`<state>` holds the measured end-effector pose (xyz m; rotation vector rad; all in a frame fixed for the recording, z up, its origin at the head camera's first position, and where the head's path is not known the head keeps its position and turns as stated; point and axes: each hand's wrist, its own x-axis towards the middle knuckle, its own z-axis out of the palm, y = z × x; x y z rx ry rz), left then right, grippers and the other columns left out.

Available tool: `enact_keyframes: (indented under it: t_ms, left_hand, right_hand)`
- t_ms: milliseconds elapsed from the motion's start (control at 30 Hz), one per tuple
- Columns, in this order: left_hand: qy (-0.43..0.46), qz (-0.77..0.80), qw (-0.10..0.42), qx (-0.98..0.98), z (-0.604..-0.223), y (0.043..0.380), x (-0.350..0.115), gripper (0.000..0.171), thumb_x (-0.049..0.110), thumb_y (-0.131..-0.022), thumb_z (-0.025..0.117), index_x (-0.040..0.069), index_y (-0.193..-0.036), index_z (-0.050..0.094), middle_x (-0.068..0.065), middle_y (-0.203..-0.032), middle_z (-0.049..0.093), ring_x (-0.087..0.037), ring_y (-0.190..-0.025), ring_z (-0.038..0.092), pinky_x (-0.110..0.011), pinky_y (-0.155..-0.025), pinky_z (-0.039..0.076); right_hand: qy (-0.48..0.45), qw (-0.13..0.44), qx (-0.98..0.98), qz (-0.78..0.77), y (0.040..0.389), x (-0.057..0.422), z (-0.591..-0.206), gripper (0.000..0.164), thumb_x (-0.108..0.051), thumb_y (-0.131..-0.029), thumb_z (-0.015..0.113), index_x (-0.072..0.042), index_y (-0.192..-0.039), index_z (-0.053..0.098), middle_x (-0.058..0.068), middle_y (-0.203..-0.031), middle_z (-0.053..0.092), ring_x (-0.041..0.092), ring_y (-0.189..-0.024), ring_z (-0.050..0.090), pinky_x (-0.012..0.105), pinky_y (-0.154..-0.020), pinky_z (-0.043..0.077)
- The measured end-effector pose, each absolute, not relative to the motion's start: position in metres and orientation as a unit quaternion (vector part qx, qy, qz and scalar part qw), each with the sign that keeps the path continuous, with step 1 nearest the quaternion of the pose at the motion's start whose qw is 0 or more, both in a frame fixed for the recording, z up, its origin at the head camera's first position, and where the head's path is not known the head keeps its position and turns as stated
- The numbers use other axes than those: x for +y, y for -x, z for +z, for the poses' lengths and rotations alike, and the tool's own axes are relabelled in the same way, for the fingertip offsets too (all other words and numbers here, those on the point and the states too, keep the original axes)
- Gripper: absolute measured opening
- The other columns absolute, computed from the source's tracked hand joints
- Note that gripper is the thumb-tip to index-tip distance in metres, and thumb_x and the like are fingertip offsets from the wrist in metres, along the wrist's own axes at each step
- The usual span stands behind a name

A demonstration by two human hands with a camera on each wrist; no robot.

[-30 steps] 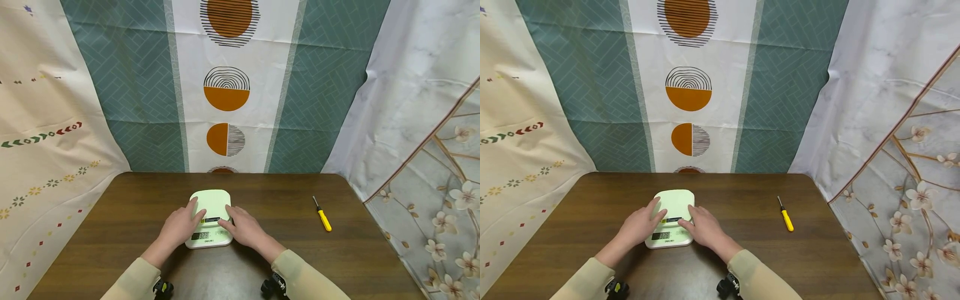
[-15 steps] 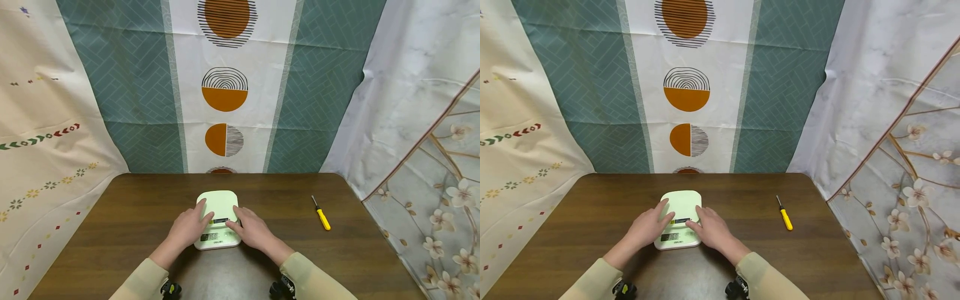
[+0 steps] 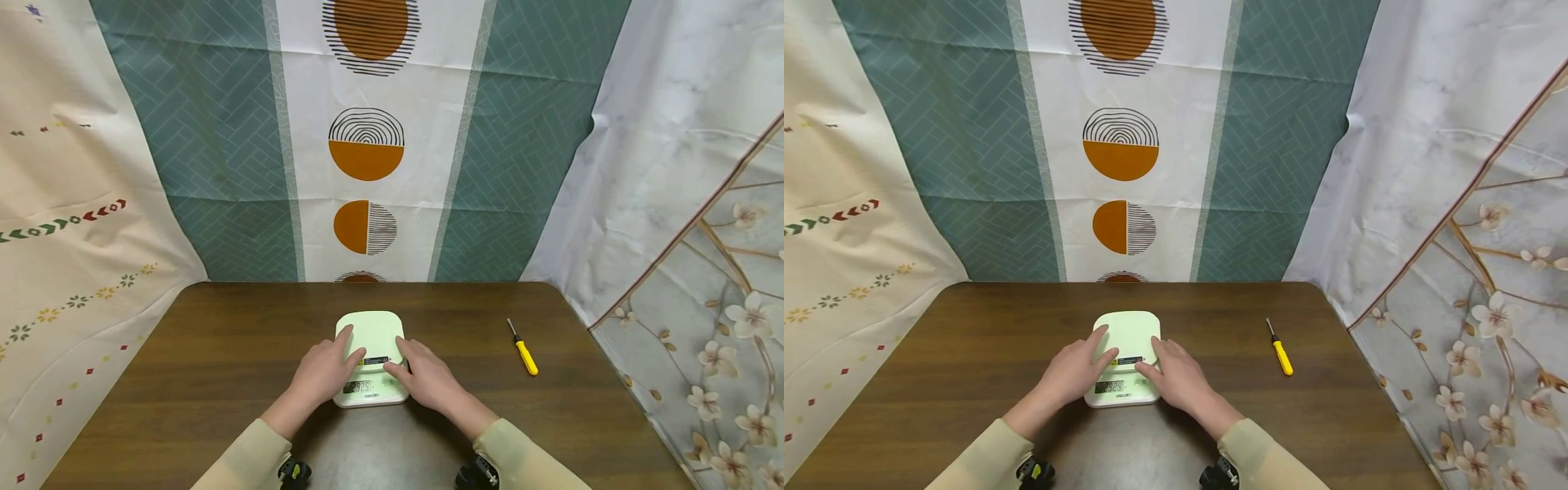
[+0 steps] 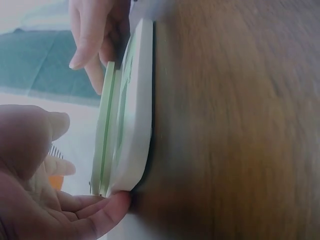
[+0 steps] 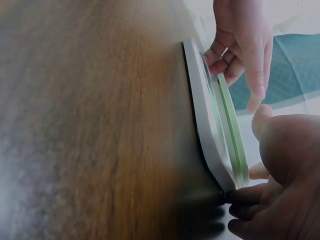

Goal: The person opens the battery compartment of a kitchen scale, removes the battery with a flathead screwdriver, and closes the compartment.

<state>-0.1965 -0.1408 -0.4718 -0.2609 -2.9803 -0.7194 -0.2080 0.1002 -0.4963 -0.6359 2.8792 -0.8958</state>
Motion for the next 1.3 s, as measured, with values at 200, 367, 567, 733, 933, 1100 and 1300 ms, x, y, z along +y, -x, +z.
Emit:
enact_keyframes:
  t_ms: [200, 367, 567, 733, 933, 1100, 1300]
  left_hand:
    - [0.086, -0.239, 0.034, -0.967, -0.473, 0.195, -0.130, 0.065, 0.040, -0.113, 0.065, 0.003, -0.163, 0.050, -0.031, -0.123, 0.073, -0.051, -0.115, 0.070, -0.065, -0.095, 0.056]
    - [0.088, -0.247, 0.027, -0.965, -0.474, 0.194, -0.123, 0.065, 0.041, -0.113, 0.064, 0.004, -0.164, 0.049, -0.029, -0.125, 0.073, -0.050, -0.117, 0.070, -0.064, -0.097, 0.056]
    - [0.095, -0.254, 0.027, -0.962, -0.473, 0.192, -0.114, 0.063, 0.039, -0.112, 0.065, 0.004, -0.163, 0.050, -0.029, -0.125, 0.073, -0.050, -0.117, 0.069, -0.063, -0.097, 0.056]
    - [0.102, -0.255, 0.026, -0.961, -0.472, 0.191, -0.110, 0.064, 0.039, -0.112, 0.066, 0.003, -0.163, 0.050, -0.029, -0.122, 0.073, -0.049, -0.115, 0.070, -0.063, -0.095, 0.057]
    - [0.107, -0.258, 0.012, -0.960, -0.472, 0.191, -0.112, 0.068, 0.039, -0.112, 0.067, 0.004, -0.166, 0.047, -0.027, -0.122, 0.074, -0.046, -0.115, 0.071, -0.060, -0.096, 0.057]
    - [0.091, -0.274, 0.003, -0.957, -0.470, 0.193, -0.119, 0.069, 0.040, -0.112, 0.067, 0.006, -0.167, 0.044, -0.025, -0.136, 0.072, -0.045, -0.122, 0.071, -0.060, -0.101, 0.056]
    - [0.089, -0.268, -0.002, -0.959, -0.469, 0.195, -0.121, 0.070, 0.041, -0.113, 0.065, 0.004, -0.168, 0.042, -0.024, -0.135, 0.074, -0.046, -0.121, 0.071, -0.060, -0.102, 0.055]
  right_hand:
    - [0.190, 0.041, 0.935, -0.298, 0.206, 0.110, -0.494, 0.077, -0.055, -0.112, 0.061, -0.003, -0.168, 0.045, 0.019, -0.169, 0.048, 0.041, -0.160, 0.038, 0.064, -0.124, 0.036]
    - [0.180, 0.048, 0.936, -0.300, 0.204, 0.119, -0.492, 0.081, -0.058, -0.110, 0.063, -0.004, -0.168, 0.045, 0.017, -0.170, 0.048, 0.040, -0.161, 0.037, 0.065, -0.124, 0.036]
    - [0.176, 0.049, 0.934, -0.308, 0.201, 0.126, -0.491, 0.083, -0.056, -0.109, 0.066, -0.001, -0.167, 0.045, 0.019, -0.169, 0.048, 0.042, -0.160, 0.037, 0.066, -0.123, 0.036]
    - [0.171, 0.048, 0.935, -0.308, 0.200, 0.129, -0.491, 0.083, -0.056, -0.109, 0.066, 0.001, -0.166, 0.046, 0.021, -0.168, 0.048, 0.043, -0.160, 0.038, 0.066, -0.123, 0.037]
    - [0.174, 0.056, 0.934, -0.307, 0.200, 0.133, -0.491, 0.083, -0.055, -0.109, 0.066, 0.001, -0.167, 0.045, 0.023, -0.168, 0.048, 0.044, -0.159, 0.039, 0.065, -0.123, 0.038]
    - [0.175, 0.069, 0.923, -0.334, 0.204, 0.137, -0.488, 0.080, -0.052, -0.111, 0.064, -0.001, -0.169, 0.042, 0.023, -0.168, 0.047, 0.042, -0.158, 0.040, 0.062, -0.124, 0.037]
    - [0.158, 0.068, 0.917, -0.360, 0.211, 0.138, -0.481, 0.080, -0.050, -0.111, 0.066, 0.000, -0.168, 0.042, 0.020, -0.169, 0.047, 0.039, -0.156, 0.046, 0.060, -0.123, 0.040]
